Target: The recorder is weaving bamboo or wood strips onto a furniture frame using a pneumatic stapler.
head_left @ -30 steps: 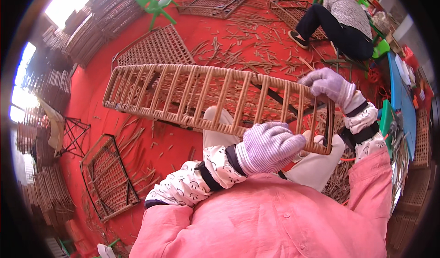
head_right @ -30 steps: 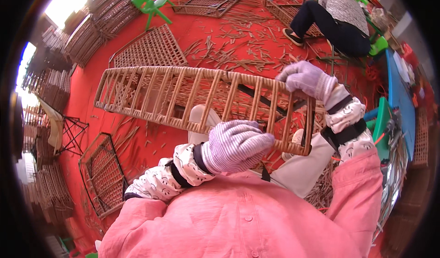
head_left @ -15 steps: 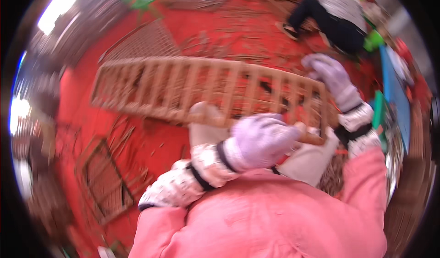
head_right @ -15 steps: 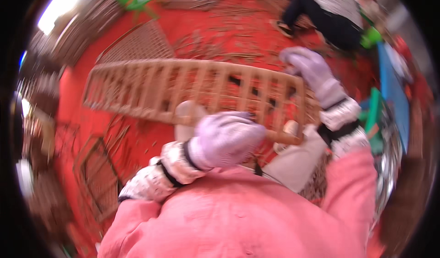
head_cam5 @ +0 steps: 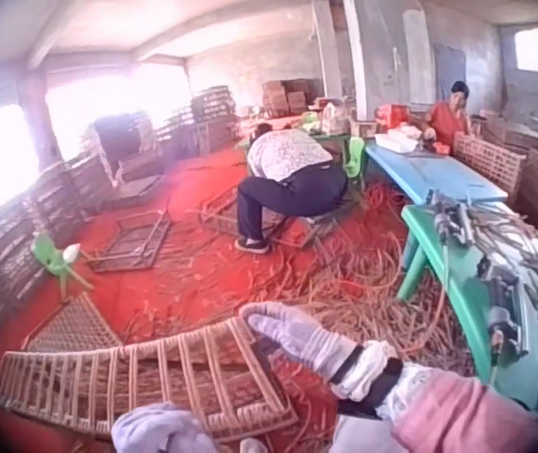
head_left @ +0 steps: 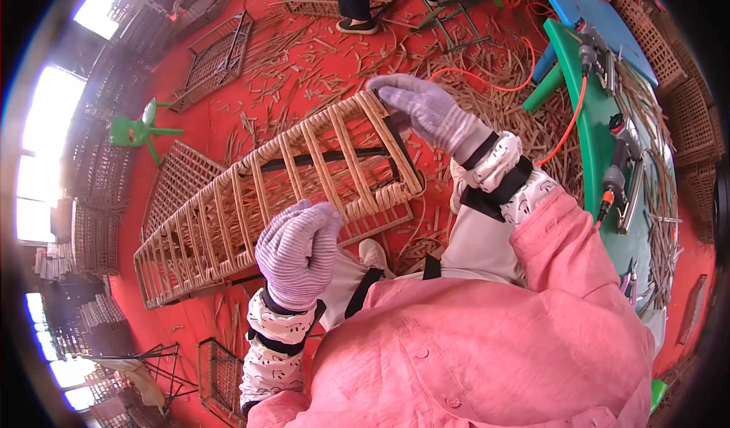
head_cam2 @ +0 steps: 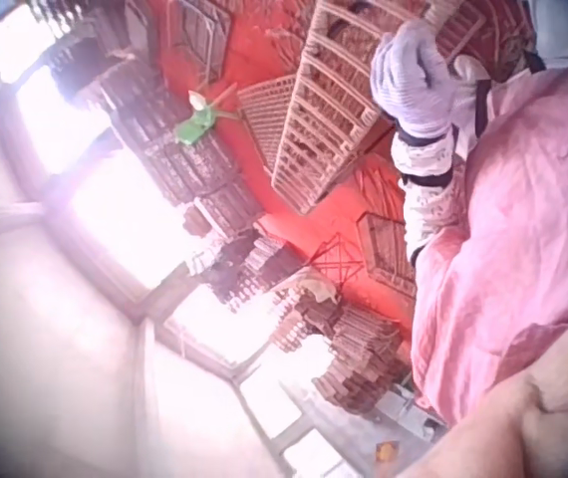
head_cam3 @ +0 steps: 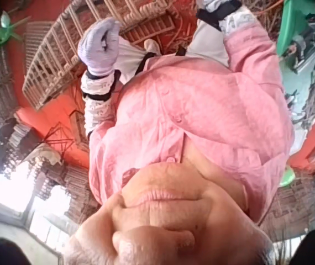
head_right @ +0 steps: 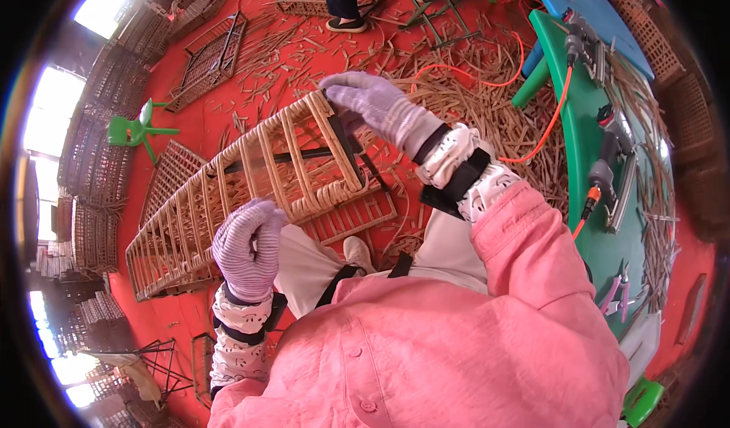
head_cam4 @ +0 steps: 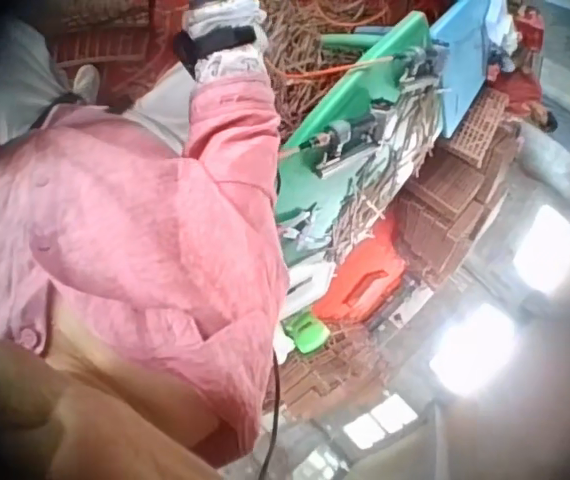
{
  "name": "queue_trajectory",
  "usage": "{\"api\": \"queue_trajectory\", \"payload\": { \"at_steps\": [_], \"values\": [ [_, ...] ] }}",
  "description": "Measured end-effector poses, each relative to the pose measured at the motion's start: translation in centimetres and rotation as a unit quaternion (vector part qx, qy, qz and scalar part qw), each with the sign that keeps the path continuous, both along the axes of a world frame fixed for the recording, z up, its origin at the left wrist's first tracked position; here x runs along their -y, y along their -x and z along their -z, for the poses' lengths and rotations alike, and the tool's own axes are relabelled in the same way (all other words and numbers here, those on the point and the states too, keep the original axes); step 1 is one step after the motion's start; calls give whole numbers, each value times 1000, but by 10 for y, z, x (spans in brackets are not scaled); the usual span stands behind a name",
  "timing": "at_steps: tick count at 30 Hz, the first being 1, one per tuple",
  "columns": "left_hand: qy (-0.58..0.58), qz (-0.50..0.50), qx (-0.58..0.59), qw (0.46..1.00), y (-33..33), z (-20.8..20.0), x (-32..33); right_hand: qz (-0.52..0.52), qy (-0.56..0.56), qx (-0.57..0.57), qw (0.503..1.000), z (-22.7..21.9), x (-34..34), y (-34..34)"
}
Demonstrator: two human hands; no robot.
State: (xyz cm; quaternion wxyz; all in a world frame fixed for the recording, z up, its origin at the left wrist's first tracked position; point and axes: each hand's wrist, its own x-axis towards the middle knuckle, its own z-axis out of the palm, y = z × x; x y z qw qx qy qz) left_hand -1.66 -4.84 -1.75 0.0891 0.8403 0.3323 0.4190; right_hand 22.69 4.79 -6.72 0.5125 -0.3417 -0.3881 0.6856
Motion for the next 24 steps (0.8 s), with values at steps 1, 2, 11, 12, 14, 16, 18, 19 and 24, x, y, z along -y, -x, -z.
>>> {"api": "queue_trajectory", "payload": {
  "at_steps": [1,2,11,12,14,16,18,19,24],
  "values": [
    [15,-3,9,1000,0,1,0,-1,-34,22,999,1,-4,2],
    [31,-5,19,999,0,1,0,-2,-68,44,997,0,-7,5],
    [109,7,-12,994,8,-15,19,-130,2,168,977,-4,-16,0],
    [84,41,-9,996,13,-14,19,-135,7,166,977,-1,-15,1],
    [78,-78,-18,994,28,-18,18,-20,-111,120,986,1,-12,1],
    [56,-207,91,973,72,-17,7,9,-101,142,985,-10,5,1],
    [45,-372,140,916,145,-20,-14,84,-118,177,973,-21,17,2],
    [8,-353,222,909,171,-24,-21,116,-242,347,899,-18,15,-4],
    [63,-602,124,787,392,29,4,155,-466,625,607,-68,43,51]
  ]
}}
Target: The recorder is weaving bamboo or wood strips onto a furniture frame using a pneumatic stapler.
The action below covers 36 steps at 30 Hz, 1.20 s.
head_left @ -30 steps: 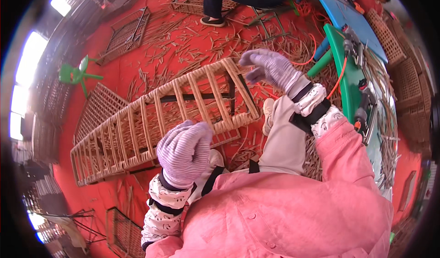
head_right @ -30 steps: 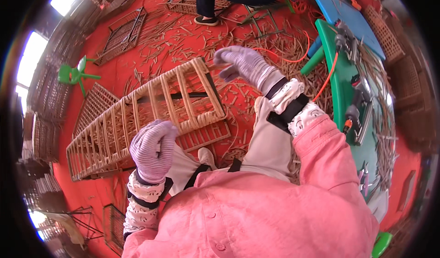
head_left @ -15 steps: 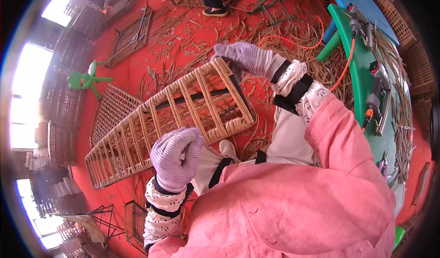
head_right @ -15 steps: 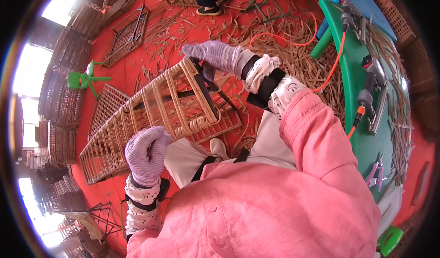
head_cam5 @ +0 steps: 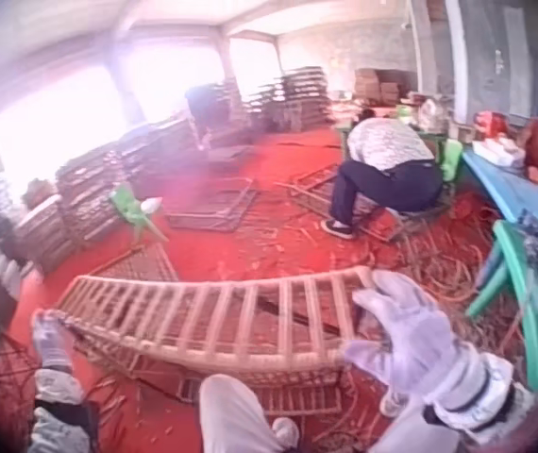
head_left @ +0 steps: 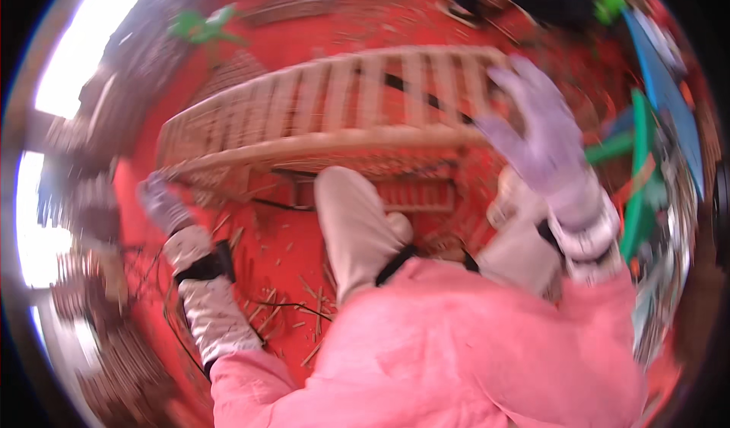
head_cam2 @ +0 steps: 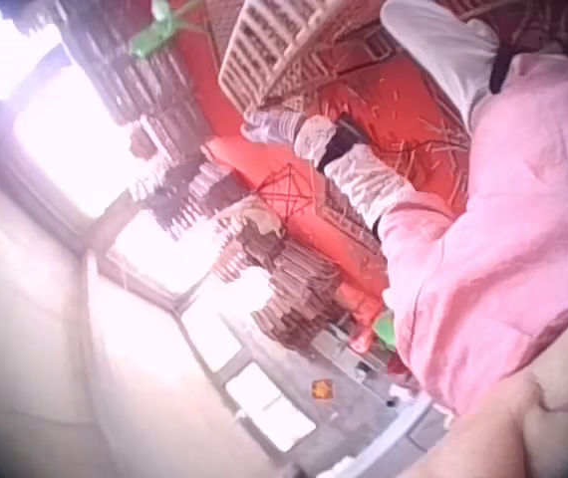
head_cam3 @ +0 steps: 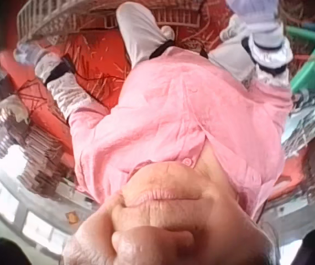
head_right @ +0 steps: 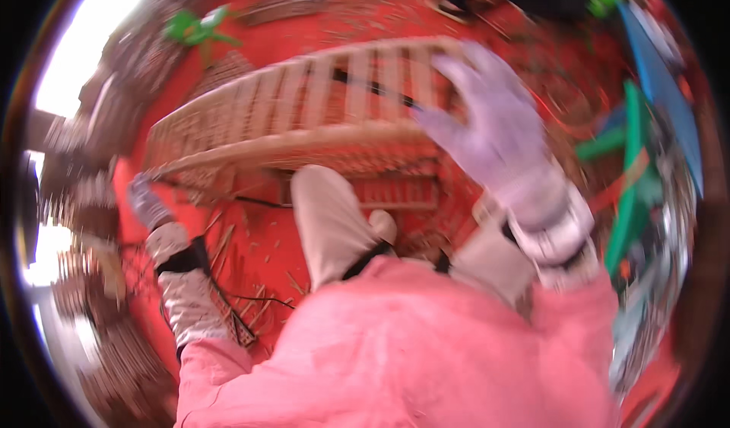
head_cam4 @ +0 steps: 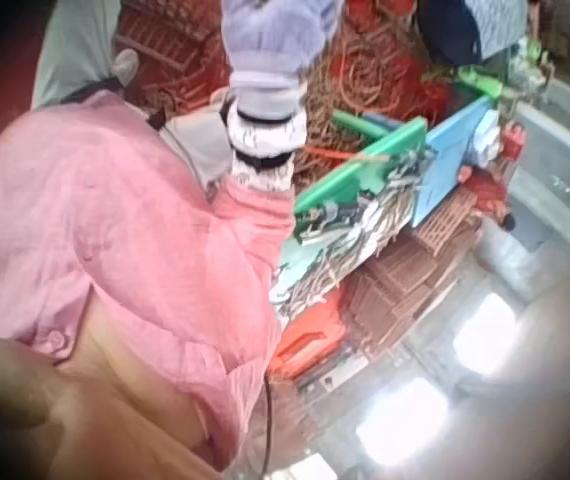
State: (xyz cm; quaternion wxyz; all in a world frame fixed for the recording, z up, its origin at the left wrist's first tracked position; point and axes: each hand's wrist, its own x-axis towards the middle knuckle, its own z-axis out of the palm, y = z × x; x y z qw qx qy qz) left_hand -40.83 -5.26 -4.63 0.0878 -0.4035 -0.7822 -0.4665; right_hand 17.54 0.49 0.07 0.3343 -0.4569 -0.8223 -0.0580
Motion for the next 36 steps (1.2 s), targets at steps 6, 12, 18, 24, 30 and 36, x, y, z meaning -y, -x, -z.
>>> {"api": "queue_trajectory", "payload": {
  "at_steps": [6,12,18,24,30,36],
  "values": [
    [-230,-98,476,843,23,58,6,-66,-21,236,969,-1,32,41],
    [-151,82,506,845,22,38,2,-46,-62,234,969,28,-2,32],
    [-230,258,426,836,-42,5,-59,-3,-58,233,971,32,-37,-34],
    [-152,112,533,825,-50,72,-86,57,-28,157,986,49,-46,-148],
    [-123,206,521,819,-126,79,-113,173,100,-33,979,90,-39,-235],
    [-32,180,497,848,-149,67,-135,177,-42,95,979,42,-35,-182]
  ]
}}
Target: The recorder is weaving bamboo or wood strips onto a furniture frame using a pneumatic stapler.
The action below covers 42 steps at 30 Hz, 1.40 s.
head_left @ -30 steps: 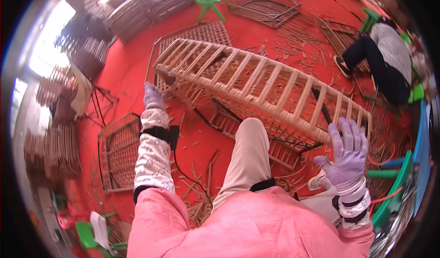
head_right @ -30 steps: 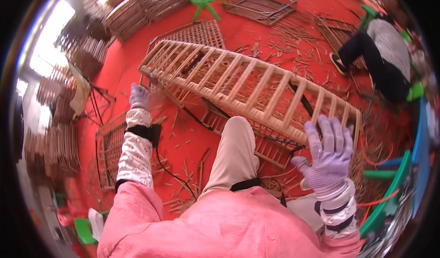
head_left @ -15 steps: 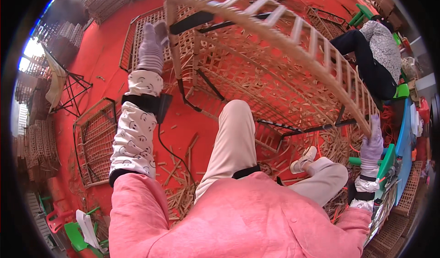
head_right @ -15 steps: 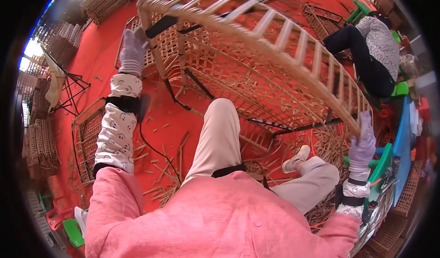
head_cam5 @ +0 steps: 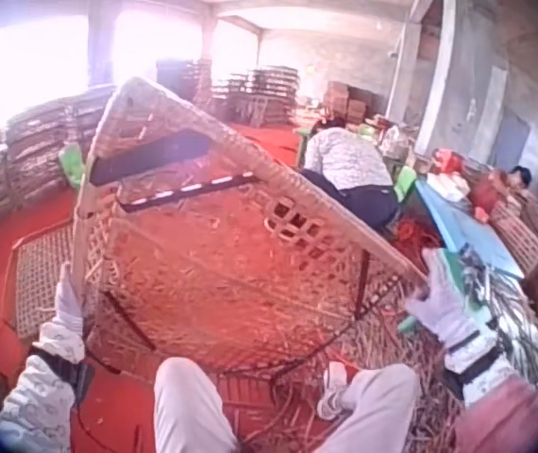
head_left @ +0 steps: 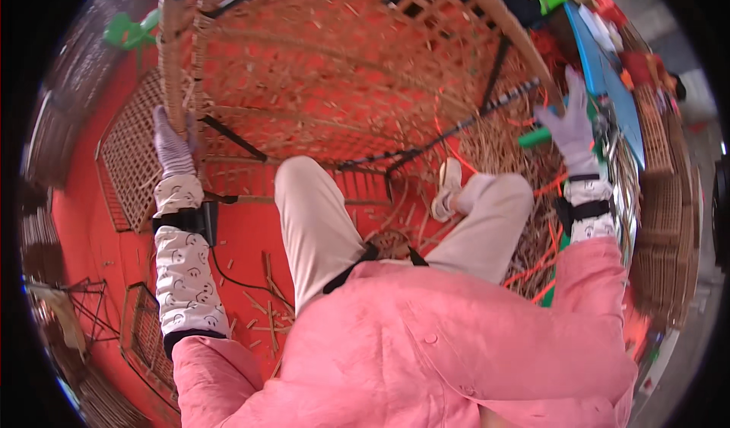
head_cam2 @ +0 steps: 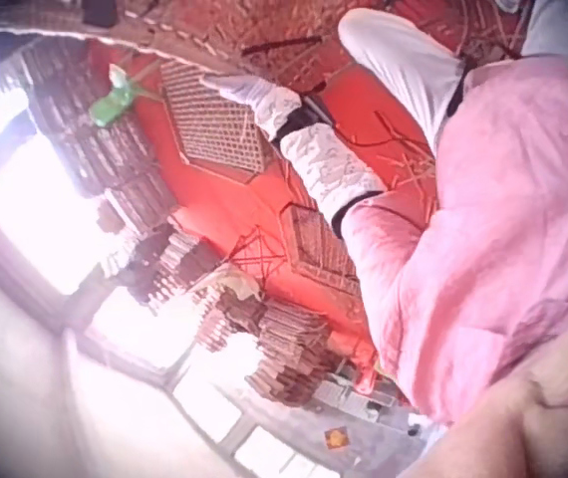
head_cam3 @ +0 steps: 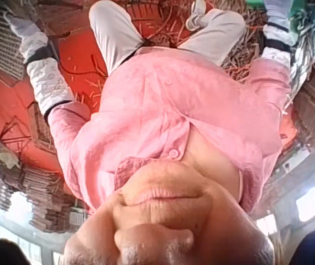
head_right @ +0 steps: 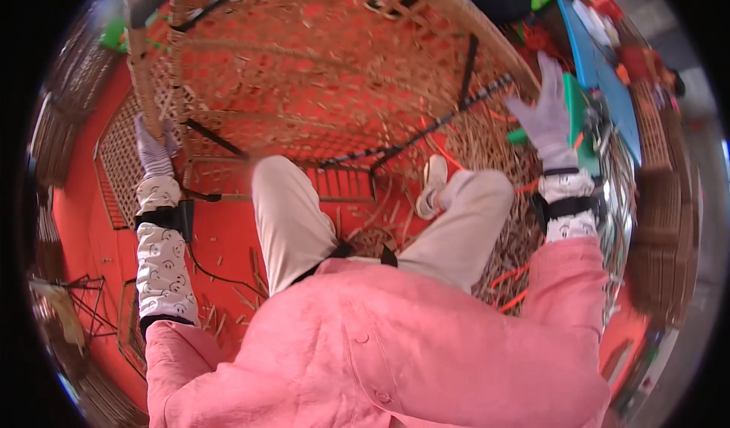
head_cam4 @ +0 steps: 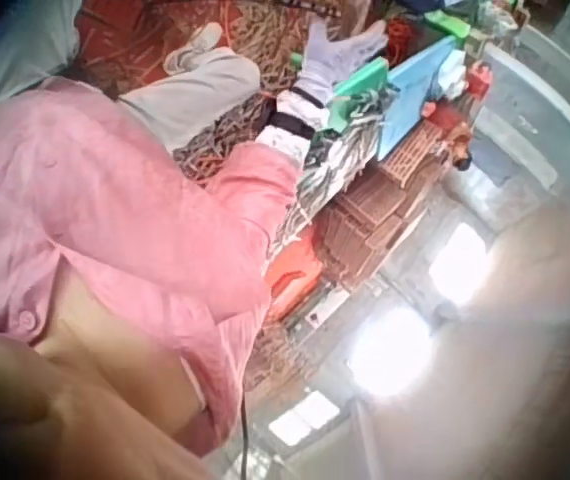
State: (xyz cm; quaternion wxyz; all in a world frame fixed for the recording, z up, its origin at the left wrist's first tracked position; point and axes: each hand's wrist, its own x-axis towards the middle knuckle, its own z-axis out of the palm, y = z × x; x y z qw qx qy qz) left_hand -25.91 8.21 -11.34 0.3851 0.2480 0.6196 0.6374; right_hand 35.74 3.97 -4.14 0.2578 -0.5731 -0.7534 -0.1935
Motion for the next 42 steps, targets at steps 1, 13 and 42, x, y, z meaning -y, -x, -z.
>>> {"api": "queue_trajectory", "payload": {
  "at_steps": [1,13,42],
  "values": [
    [-38,34,-28,998,-6,-4,0,-45,-18,-8,999,-28,1,27],
    [-66,101,-141,983,-59,-30,27,21,-121,-16,992,-106,-65,146],
    [-105,310,-665,671,-125,-109,148,49,292,-618,728,23,59,40]
  ]
}}
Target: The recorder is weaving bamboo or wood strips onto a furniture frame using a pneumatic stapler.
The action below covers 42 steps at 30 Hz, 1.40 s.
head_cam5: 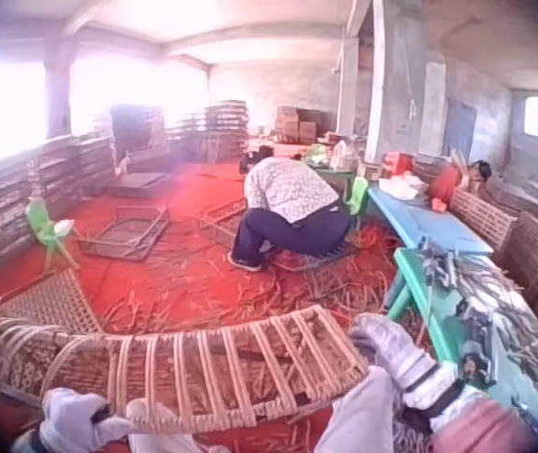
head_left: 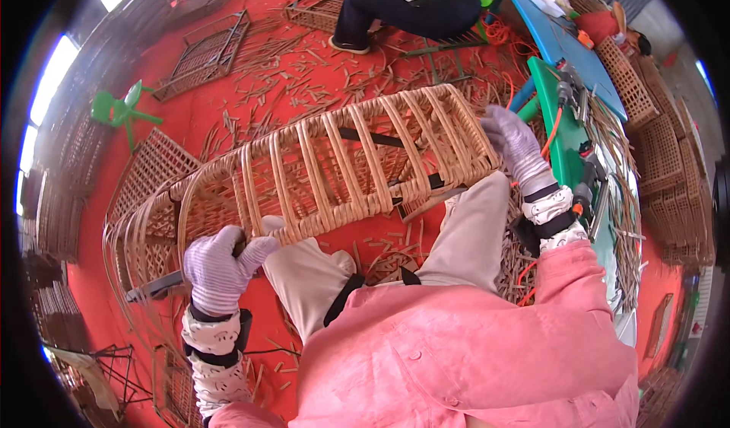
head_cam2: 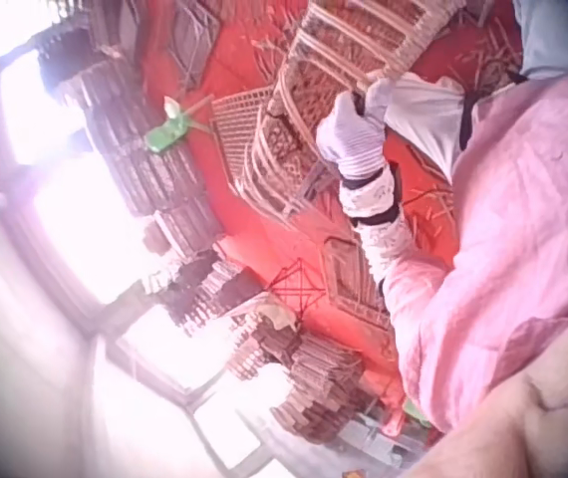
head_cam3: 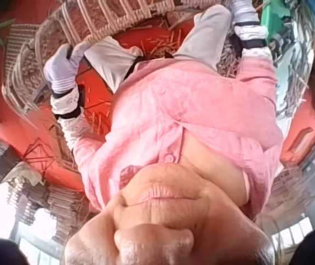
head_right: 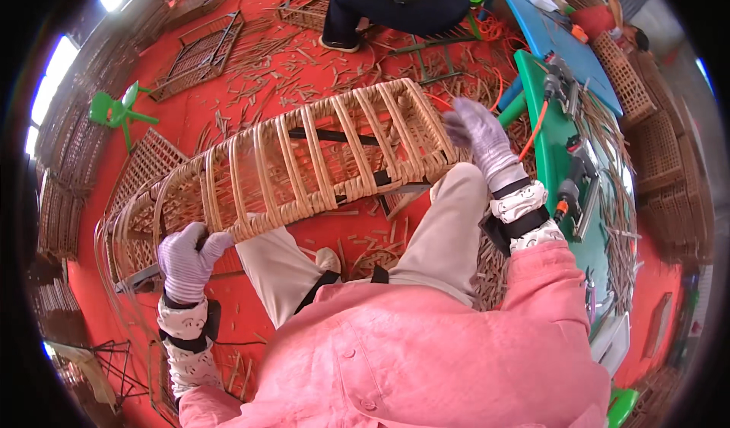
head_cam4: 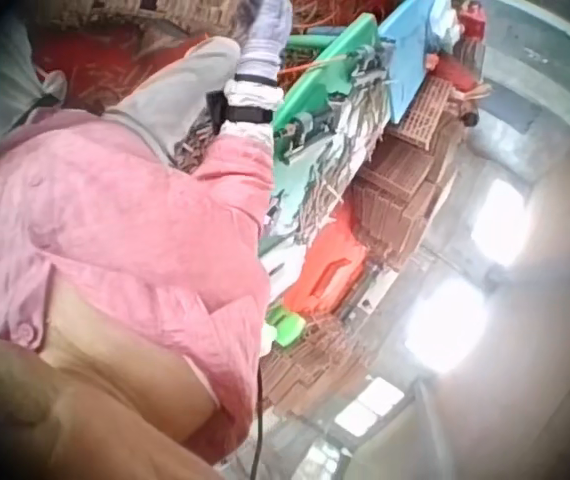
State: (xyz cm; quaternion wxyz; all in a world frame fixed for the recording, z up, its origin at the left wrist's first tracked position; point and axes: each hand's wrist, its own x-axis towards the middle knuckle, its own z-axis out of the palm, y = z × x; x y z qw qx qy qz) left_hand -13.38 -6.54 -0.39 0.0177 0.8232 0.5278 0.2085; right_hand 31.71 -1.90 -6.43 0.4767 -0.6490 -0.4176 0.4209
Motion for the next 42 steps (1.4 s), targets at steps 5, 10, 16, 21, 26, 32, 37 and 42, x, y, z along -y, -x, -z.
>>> {"api": "queue_trajectory", "payload": {
  "at_steps": [5,10,16,21,26,32,37,42],
  "values": [
    [-87,10,45,995,-10,10,4,-61,-139,341,928,-44,26,54],
    [-119,58,-22,991,32,5,9,-115,-166,362,910,-17,5,32],
    [-37,-78,-1,996,52,16,2,-111,-102,123,981,-21,-33,28],
    [18,-58,167,984,8,9,-3,-73,-64,105,990,-35,-53,-33],
    [49,23,266,962,-30,7,-21,-22,-108,208,972,-7,-60,-112],
    [-16,81,513,854,-68,-23,-39,-37,-99,362,926,-9,-63,-101],
    [-113,138,203,963,-87,-56,-36,-34,-123,372,919,-11,-65,-103],
    [-136,208,40,968,-104,-40,-42,-45,-168,257,951,4,-77,-114]
  ]
}}
